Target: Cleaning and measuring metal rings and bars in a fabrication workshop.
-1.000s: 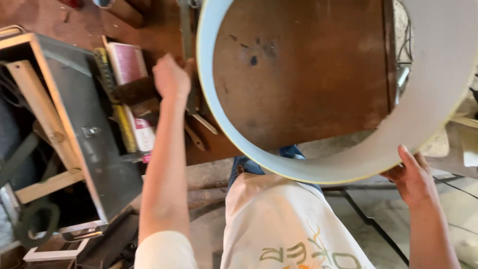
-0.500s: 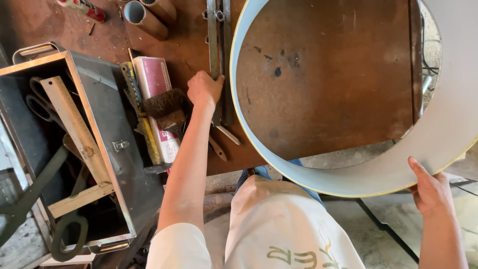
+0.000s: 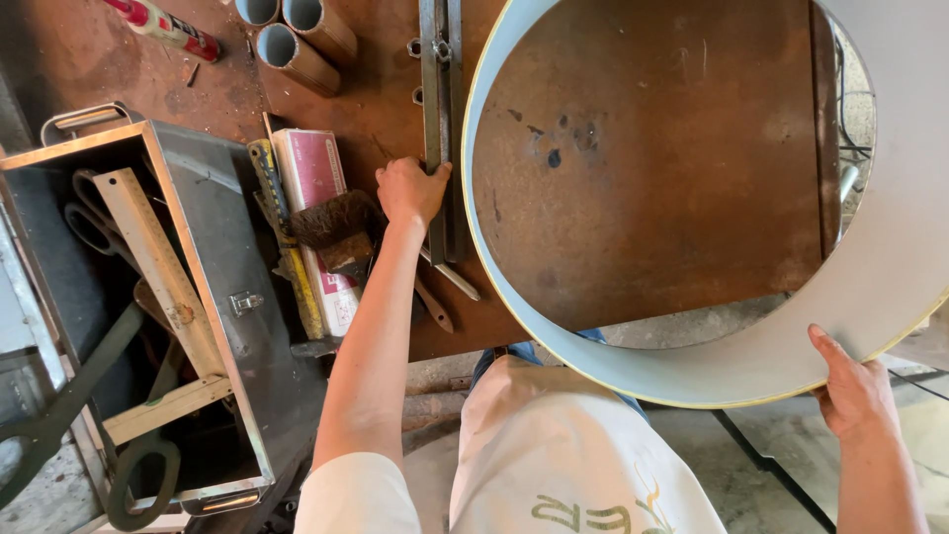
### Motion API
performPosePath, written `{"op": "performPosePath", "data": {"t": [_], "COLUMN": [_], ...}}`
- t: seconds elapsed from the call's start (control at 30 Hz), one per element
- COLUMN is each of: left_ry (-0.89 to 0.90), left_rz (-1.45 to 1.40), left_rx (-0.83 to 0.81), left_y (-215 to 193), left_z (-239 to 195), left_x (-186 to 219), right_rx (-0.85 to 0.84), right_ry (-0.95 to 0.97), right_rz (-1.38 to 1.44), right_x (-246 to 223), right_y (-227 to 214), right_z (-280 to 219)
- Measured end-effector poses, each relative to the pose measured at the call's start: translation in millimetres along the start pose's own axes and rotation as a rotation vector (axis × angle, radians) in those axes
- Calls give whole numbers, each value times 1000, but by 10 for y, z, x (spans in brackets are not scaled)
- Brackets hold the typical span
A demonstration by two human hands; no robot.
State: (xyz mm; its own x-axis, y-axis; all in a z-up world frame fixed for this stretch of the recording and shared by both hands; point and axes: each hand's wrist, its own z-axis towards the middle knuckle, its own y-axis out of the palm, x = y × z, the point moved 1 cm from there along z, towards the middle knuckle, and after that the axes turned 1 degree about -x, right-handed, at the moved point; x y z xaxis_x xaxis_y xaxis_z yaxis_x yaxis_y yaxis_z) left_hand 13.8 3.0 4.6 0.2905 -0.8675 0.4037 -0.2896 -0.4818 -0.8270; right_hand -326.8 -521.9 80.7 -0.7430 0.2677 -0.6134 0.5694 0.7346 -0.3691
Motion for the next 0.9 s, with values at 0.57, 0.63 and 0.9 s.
{"op": "performPosePath", "data": {"t": [0.57,0.63,0.9], "left_ry": [-44,-23,112], "left_rz": [156,156,148], "left_rx": [137,165,248], "left_y": [10,139,128], "left_z": [-449,-363,-265], "left_x": [61,33,62], "right_rx": [-105,-80,-103], "right_ry": [106,117,88], "right_rz": [6,-7,10], "right_x": [217,211,254], "right_y": [-212,-219,-232], "right_z": [307,324,375]}}
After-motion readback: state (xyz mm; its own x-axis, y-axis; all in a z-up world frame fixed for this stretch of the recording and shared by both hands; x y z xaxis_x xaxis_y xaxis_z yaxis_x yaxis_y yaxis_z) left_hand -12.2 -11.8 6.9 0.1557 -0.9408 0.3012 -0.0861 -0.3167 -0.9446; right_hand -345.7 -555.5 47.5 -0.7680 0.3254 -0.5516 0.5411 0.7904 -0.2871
